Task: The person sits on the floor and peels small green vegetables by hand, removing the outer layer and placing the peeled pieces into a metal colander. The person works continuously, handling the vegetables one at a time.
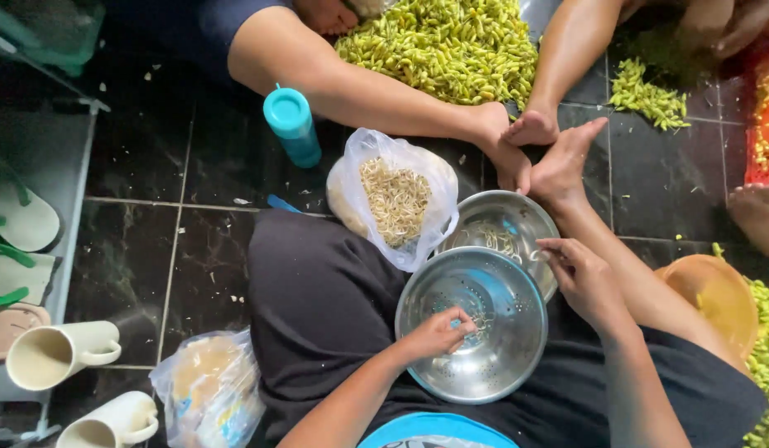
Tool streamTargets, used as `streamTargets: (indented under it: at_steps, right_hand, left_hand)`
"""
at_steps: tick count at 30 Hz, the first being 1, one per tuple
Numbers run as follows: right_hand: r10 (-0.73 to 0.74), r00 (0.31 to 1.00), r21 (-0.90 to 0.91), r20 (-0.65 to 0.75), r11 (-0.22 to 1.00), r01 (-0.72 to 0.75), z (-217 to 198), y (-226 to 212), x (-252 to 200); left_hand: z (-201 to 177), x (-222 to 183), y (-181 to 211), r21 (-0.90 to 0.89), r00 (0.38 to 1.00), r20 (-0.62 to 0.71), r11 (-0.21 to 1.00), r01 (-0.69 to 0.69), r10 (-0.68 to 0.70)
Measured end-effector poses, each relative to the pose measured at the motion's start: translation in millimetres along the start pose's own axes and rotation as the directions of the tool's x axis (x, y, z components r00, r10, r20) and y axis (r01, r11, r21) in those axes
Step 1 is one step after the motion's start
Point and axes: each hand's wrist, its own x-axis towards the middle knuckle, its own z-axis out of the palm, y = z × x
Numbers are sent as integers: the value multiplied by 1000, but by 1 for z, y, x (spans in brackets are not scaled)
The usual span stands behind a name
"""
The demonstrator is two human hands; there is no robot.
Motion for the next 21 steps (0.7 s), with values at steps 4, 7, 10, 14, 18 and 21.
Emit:
streamTargets:
  at_steps: [4, 7, 10, 14, 18, 21]
  right_hand:
    - [-353, 798, -863, 489, -330, 383, -19, 59, -92]
    - [-297, 767, -818, 568, -302, 489, 57, 94, -74]
    - [-157, 705, -712, 692, -313, 629, 91, 129, -15]
    - [25, 741, -647, 672, -467, 603, 93, 171, 93]
    - [-3, 820, -556, 572, -736, 385, 76, 164, 153]
    - [-172, 700, -559, 693, -741, 372, 83, 140, 153]
  left_hand:
    - [2, 8, -11, 82, 993, -50, 991, 107, -103]
    - [10, 4, 3, 150, 976, -68, 965, 215, -207]
    - [8, 3, 17, 203, 954, -69, 932, 299, -291]
    - [8, 2, 8, 246, 959, -105, 928, 281, -262]
    - [9, -15, 43, 244, 943, -116, 912, 330, -311]
    - [7, -21, 51, 249, 934, -141, 901, 354, -328]
